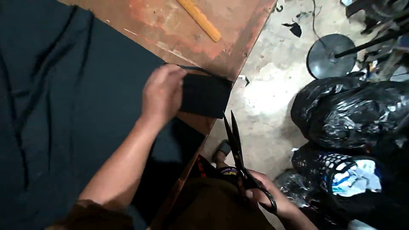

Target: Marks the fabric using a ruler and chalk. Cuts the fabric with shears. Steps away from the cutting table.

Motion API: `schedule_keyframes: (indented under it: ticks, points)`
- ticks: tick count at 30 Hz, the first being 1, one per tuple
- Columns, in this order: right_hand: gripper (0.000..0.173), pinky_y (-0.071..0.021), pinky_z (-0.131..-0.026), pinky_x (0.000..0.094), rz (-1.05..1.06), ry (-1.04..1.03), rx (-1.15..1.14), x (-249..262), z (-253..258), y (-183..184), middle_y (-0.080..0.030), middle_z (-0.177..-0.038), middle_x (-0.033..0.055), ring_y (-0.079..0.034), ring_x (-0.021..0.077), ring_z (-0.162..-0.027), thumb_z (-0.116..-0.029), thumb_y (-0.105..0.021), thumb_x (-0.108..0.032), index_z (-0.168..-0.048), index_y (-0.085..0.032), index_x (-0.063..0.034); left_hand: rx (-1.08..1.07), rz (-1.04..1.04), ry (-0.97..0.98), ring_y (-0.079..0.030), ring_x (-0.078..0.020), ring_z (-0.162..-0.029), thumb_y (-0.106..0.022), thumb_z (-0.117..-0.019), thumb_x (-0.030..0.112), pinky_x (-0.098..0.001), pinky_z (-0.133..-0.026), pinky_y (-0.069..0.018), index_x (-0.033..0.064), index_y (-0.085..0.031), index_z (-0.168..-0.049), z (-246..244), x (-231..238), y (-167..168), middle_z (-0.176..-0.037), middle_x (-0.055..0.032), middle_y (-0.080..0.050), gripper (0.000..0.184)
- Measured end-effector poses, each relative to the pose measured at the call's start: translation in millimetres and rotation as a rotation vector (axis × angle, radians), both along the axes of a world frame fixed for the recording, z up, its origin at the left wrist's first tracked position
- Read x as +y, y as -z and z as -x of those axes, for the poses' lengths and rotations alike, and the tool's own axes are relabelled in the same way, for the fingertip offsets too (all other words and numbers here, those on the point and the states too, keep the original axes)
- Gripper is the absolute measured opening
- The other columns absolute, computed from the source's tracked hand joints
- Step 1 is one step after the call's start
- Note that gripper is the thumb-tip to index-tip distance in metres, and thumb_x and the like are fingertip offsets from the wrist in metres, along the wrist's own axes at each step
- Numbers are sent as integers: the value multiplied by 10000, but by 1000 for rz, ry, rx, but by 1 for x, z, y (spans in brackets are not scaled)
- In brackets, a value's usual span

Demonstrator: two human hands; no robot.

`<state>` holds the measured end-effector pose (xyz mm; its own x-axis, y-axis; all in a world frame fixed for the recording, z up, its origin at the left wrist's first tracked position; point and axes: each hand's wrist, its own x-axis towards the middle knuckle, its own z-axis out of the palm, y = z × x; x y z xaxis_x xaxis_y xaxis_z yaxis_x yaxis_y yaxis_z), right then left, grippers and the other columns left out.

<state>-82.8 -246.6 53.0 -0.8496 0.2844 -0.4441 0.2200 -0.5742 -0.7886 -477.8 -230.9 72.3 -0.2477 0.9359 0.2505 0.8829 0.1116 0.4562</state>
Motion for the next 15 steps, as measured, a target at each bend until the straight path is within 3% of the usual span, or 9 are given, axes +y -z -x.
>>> schedule_keyframes:
  ticks: [2,4,5,6,7,9,11,13,15]
  points:
    - [457,-581,-625,257,-13,-21,14,1,2,-1,-664,-841,-34,-646,66,-692,-925,-682,-563,-1127,-654,-154,53,59,-89,-603,-341,-1253,-465,-1055,157,-486,-1080,-464,58,-715,-1239,34,-3,-7,-1325,-182,-652,325]
    - [459,-582,-626,264,-25,-47,27,2,7,-4,-660,-834,-25,-646,73,-688,-935,-672,-562,-1106,-647,-136,73,313,-181,-369,-363,-1492,-395,-1088,322,-624,-1194,-266,170,-612,-1426,76,-5,-6,-1577,-139,-460,429]
    - [465,-580,-627,259,-34,-65,23,3,11,-7,-656,-827,-33,-642,65,-686,-933,-669,-568,-1094,-645,-132,83,413,-226,-236,-399,-1549,-357,-1088,404,-713,-1181,-180,229,-514,-1518,97,-9,-2,-1662,-142,-321,490]
    - [479,-580,-624,251,-51,-84,7,4,16,-10,-654,-818,-42,-640,55,-681,-925,-671,-579,-1082,-647,-127,93,469,-278,-146,-439,-1565,-331,-1084,464,-779,-1148,-136,267,-417,-1578,115,-14,3,-1700,-161,-213,538]
    - [498,-575,-618,241,-72,-102,-27,7,21,-14,-655,-809,-54,-636,44,-673,-909,-677,-597,-1071,-652,-126,103,470,-346,-130,-466,-1561,-341,-1078,480,-800,-1132,-129,254,-392,-1591,128,-21,5,-1700,-190,-188,562]
    - [504,-547,-574,216,-129,-133,-135,12,35,-24,-649,-777,-69,-616,24,-633,-882,-691,-617,-1034,-657,-137,104,404,-462,-191,-498,-1534,-430,-1062,393,-768,-1156,-152,122,-454,-1546,135,-29,-4,-1662,-262,-238,556]
    - [416,-507,-539,201,-281,-169,-297,26,54,-40,-613,-746,-78,-573,8,-599,-878,-702,-536,-1009,-659,-144,104,254,-433,-382,-492,-1429,-493,-1038,267,-674,-1149,-284,3,-593,-1375,111,-32,-17,-1520,-298,-438,440]
    - [315,-509,-553,268,-548,-264,-494,51,80,-61,-613,-762,-34,-569,54,-613,-890,-702,-407,-1019,-674,-121,57,148,-286,-535,-442,-1285,-544,-1030,237,-607,-1091,-409,1,-694,-1206,71,-35,-19,-1337,-264,-592,331]
    - [261,-524,-577,350,-784,-359,-617,83,106,-77,-620,-770,-4,-582,110,-637,-899,-708,-359,-1005,-687,-122,18,117,-193,-557,-406,-1257,-636,-995,303,-604,-1065,-417,69,-731,-1176,40,-40,-4,-1320,-202,-624,311]
